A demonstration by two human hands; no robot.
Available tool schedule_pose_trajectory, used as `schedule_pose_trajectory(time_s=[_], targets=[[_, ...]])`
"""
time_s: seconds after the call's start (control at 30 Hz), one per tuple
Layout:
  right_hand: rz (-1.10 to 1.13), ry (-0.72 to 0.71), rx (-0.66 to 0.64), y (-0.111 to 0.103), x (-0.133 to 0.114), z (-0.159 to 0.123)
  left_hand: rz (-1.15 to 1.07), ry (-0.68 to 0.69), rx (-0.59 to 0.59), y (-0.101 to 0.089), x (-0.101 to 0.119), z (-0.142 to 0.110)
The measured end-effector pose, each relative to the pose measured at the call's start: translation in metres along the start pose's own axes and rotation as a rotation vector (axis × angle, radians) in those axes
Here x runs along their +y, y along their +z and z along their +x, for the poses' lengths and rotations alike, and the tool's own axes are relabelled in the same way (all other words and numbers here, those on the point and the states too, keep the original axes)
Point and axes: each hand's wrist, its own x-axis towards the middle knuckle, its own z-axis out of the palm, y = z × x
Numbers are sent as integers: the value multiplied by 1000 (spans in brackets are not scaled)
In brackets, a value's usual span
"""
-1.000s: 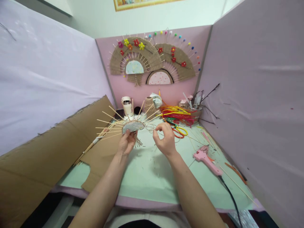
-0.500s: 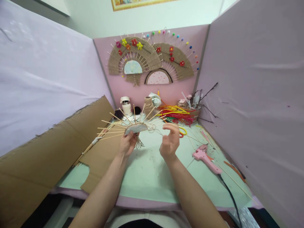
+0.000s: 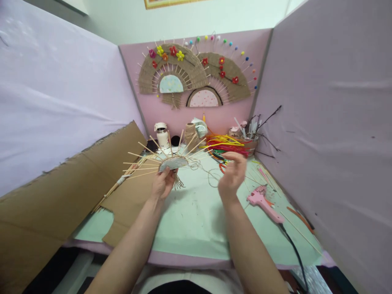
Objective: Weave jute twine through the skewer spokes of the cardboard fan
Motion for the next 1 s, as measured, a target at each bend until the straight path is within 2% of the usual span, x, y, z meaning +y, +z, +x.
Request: schedule_pose_trajectory(time_s=[0.1,0.13,0.2,0.4,0.67,0.87,1.0], targets=[[24,-229,-453,12,-19,-24,32,6,-62,3,-2,-3],[23,-277,-537,15,-23,-30,43,5,-80,4,-2,-4],[3,-313,-625,20,-26,-36,61,2,-101,7,-1,-6],[-76,-304,-659,22,-26,-39,66,4,-90,12,-1,-9],[-130,-273,-684,23,-24,-41,106,-2,-121,7,-4,-9],[-123,-289,-689,23,-24,-42,113,-13,-99,6,-5,-9],[-94,-289,-603,21,-25,-42,108,-14,-101,6,-4,-9]])
